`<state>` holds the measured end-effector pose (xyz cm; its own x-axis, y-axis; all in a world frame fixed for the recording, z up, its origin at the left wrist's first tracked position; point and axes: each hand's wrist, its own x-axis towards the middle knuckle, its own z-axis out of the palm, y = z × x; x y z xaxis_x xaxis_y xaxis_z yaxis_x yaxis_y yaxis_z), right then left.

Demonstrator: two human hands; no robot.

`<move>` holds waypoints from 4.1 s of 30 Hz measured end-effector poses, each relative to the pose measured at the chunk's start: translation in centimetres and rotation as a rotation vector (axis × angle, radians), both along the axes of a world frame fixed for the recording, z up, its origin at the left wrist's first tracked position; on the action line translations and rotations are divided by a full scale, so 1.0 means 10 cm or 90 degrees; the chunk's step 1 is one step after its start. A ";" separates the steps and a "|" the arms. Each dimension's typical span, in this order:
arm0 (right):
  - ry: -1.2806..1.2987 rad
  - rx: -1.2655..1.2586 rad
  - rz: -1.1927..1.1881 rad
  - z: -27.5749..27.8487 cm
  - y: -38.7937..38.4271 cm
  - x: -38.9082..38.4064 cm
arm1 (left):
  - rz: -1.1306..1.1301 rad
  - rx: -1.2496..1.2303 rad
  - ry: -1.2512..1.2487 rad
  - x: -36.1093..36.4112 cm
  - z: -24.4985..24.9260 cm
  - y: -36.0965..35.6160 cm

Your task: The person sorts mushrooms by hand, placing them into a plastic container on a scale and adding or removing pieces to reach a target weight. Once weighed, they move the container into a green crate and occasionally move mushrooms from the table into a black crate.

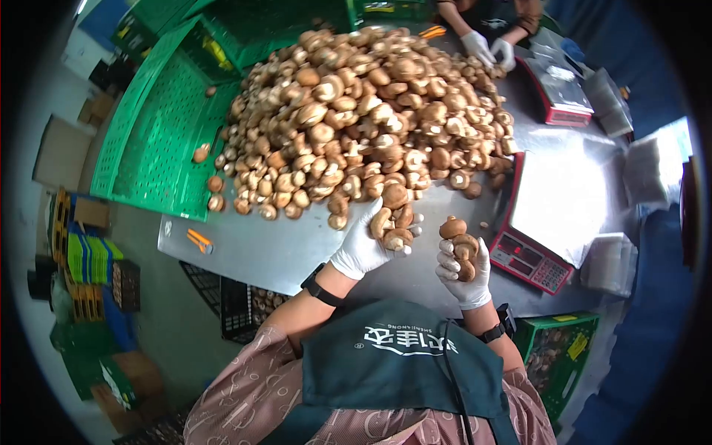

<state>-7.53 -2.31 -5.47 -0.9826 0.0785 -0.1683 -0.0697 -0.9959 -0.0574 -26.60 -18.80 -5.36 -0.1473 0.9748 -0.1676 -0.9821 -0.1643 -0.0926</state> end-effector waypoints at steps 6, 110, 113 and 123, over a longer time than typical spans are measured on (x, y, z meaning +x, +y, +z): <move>-0.079 0.287 -0.207 0.34 0.59 0.49 | -0.112 -0.056 0.268 0.42 0.17 0.97; -0.334 1.539 -0.164 -0.73 0.07 0.09 | 0.297 -1.234 1.410 -0.08 -0.95 -1.46; -0.333 1.543 -0.169 -0.71 0.09 0.08 | 0.310 -1.166 1.385 -0.17 -0.94 -1.45; -0.256 1.578 -0.165 -0.62 0.01 0.03 | 0.214 -0.847 1.327 -0.01 -0.71 -1.10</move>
